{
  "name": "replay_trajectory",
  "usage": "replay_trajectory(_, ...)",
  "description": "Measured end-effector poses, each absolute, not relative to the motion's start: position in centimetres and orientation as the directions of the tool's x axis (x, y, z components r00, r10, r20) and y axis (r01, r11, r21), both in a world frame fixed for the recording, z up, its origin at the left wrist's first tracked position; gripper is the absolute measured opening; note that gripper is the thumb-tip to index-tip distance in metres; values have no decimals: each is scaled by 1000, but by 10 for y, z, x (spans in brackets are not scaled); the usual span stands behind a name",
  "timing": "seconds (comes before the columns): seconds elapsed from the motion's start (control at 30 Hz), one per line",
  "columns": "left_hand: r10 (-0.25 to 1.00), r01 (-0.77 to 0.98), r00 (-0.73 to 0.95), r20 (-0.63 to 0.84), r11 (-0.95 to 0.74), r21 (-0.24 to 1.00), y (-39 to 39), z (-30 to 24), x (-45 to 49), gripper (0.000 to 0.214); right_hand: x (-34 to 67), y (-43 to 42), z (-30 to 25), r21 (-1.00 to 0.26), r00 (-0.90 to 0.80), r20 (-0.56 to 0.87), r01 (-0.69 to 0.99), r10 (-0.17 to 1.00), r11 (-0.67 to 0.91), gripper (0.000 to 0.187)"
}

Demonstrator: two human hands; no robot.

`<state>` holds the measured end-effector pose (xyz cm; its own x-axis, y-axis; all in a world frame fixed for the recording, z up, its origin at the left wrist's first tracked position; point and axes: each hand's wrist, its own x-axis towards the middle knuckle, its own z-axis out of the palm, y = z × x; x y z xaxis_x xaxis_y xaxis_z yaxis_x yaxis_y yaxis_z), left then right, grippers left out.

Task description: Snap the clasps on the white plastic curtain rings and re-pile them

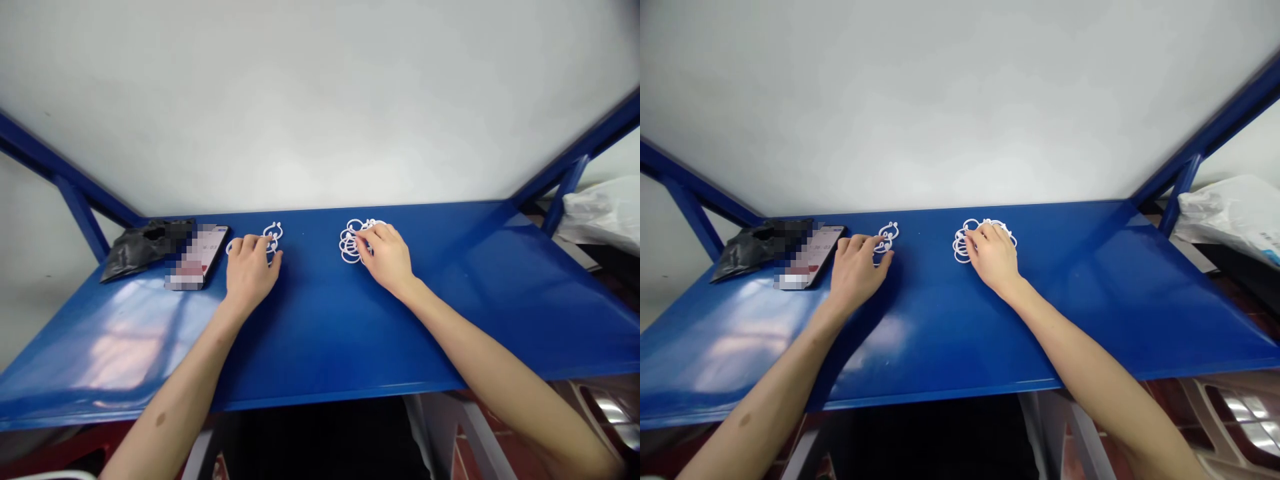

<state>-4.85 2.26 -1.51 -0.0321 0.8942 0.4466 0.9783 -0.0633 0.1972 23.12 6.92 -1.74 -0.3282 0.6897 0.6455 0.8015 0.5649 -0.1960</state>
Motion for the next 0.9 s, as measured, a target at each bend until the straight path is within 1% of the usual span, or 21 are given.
replay_trajectory(0.1,918,998,-43,395,25,50,26,-20,-55,41,238,76,-19,-154,-308,618,855,723,495,23)
replay_trajectory(0.17,935,1000,-31,353,29,11,26,-22,-54,39,240,75,-18,-145,-296,618,868,728,476,25)
replay_trajectory(0.27,942,999,-3,336,-10,37,23,-19,-49,34,240,70,-15,-158,-295,637,854,712,496,26)
replay_trajectory(0.33,919,995,3,395,-41,87,19,-15,-45,31,238,65,-12,-172,-316,646,827,695,536,25)
replay_trajectory(0.4,881,981,-15,473,-79,177,15,-8,-41,29,234,59,-10,-183,-354,648,787,674,590,24)
replay_trajectory(0.47,871,927,-46,490,-145,345,10,-1,-36,26,228,51,-8,-205,-398,640,736,657,646,23)
replay_trajectory(0.5,888,865,-58,456,-183,467,8,2,-33,25,225,47,-8,-224,-421,631,705,651,673,24)
replay_trajectory(0.57,943,657,-52,328,-215,723,4,6,-28,27,219,38,-8,-281,-473,603,627,642,726,29)
replay_trajectory(0.6,966,533,-29,256,-202,821,2,8,-26,29,216,34,-9,-320,-496,586,584,641,746,33)
replay_trajectory(0.63,981,419,8,191,-177,891,0,8,-23,32,213,31,-10,-365,-515,566,543,643,756,36)
replay_trajectory(0.7,990,246,101,99,-121,962,-3,8,-16,34,209,25,-12,-448,-528,531,489,663,748,39)
replay_trajectory(0.77,983,144,179,42,-68,987,-5,6,-10,32,207,23,-14,-501,-517,501,481,694,719,32)
replay_trajectory(0.83,978,112,207,13,-36,993,-7,2,-3,29,206,23,-15,-525,-517,470,488,716,697,22)
replay_trajectory(0.9,982,144,187,9,-37,989,-8,-2,2,26,206,24,-16,-525,-539,454,481,709,702,18)
